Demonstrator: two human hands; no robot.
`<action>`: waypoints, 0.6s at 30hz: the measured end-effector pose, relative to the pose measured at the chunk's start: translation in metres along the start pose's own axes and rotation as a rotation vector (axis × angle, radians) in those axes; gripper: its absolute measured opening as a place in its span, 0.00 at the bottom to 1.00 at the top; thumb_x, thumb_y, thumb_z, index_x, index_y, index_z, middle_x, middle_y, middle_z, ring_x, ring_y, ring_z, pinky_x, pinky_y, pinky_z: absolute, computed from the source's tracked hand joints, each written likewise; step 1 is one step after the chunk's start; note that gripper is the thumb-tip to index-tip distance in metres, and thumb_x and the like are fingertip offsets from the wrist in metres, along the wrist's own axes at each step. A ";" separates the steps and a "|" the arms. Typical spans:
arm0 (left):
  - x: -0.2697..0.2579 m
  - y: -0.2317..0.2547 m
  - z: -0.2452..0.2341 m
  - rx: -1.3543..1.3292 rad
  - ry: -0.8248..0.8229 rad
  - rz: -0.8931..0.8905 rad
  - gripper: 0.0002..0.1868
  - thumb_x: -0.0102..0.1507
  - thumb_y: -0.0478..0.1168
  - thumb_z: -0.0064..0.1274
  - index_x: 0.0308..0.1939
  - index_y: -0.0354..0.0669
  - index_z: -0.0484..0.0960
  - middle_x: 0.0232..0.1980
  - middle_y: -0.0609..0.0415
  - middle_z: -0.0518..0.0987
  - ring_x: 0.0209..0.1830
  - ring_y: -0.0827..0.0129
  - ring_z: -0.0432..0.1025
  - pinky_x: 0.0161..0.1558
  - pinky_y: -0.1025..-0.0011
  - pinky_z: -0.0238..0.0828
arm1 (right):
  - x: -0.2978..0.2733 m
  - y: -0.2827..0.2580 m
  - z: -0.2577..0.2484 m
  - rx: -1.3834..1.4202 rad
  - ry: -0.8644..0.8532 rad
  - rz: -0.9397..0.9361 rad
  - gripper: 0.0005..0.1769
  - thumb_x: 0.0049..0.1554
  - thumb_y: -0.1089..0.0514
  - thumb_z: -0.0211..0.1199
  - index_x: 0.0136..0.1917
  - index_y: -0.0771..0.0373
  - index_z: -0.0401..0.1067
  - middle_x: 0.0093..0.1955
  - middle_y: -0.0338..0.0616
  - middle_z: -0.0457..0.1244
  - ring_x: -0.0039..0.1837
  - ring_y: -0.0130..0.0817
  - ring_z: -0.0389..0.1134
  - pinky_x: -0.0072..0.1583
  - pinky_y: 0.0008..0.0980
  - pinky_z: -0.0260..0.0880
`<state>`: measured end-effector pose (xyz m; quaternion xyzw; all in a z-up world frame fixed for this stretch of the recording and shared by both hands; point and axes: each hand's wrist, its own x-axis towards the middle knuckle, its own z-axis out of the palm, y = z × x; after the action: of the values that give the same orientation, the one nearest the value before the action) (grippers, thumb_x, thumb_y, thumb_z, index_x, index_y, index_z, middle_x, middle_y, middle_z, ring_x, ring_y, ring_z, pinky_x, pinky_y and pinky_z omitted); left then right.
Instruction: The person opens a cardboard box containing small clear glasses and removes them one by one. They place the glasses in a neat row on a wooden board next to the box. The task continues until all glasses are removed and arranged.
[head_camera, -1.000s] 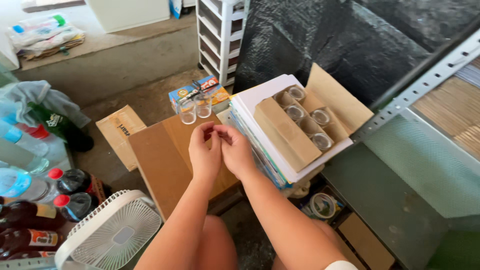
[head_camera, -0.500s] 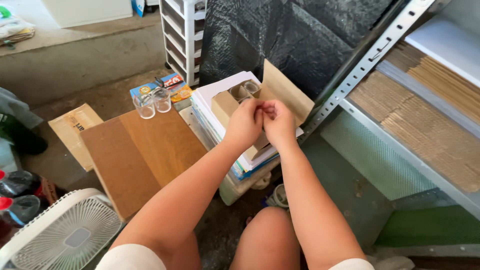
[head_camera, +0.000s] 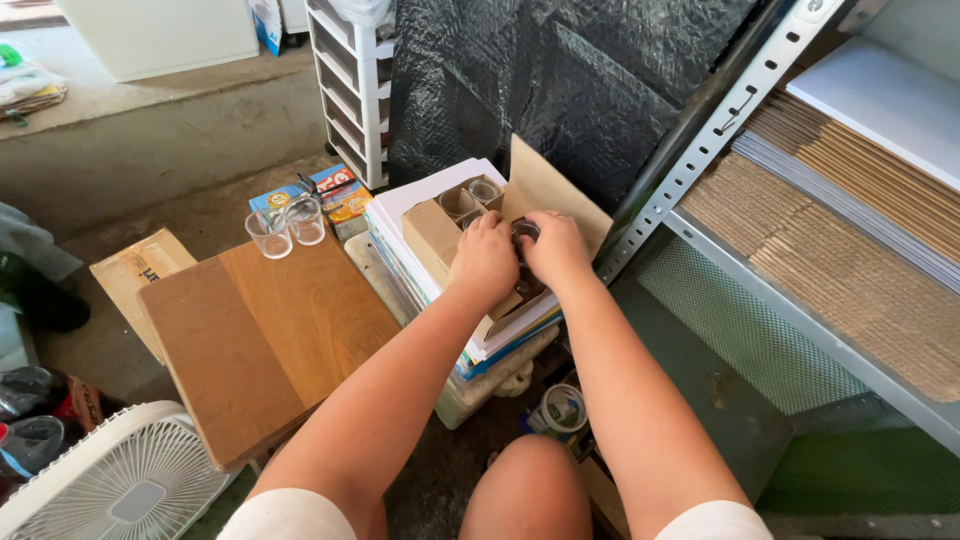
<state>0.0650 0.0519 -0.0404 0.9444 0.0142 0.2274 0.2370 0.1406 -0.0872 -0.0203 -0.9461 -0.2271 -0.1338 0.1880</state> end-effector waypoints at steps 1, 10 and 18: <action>-0.001 0.004 -0.006 0.003 -0.002 -0.001 0.17 0.67 0.50 0.47 0.52 0.45 0.80 0.63 0.53 0.73 0.67 0.54 0.69 0.67 0.60 0.68 | 0.001 -0.004 -0.007 0.004 -0.002 0.000 0.22 0.55 0.49 0.69 0.63 0.50 0.77 0.58 0.40 0.68 0.65 0.42 0.68 0.67 0.37 0.69; -0.010 0.019 -0.030 0.046 -0.087 -0.023 0.21 0.64 0.42 0.49 0.60 0.42 0.80 0.67 0.51 0.69 0.71 0.54 0.65 0.70 0.62 0.63 | -0.002 -0.049 -0.065 0.002 -0.253 0.063 0.26 0.51 0.56 0.69 0.65 0.52 0.77 0.60 0.46 0.69 0.68 0.48 0.67 0.67 0.45 0.69; -0.011 0.011 -0.017 0.006 -0.008 0.030 0.20 0.62 0.39 0.49 0.57 0.38 0.81 0.62 0.49 0.72 0.67 0.50 0.67 0.72 0.60 0.62 | 0.011 -0.041 -0.059 0.028 -0.325 0.106 0.28 0.48 0.51 0.71 0.63 0.42 0.75 0.60 0.35 0.71 0.69 0.40 0.68 0.69 0.41 0.68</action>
<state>0.0472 0.0477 -0.0267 0.9462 0.0000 0.2270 0.2308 0.1205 -0.0733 0.0479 -0.9633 -0.2062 0.0344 0.1686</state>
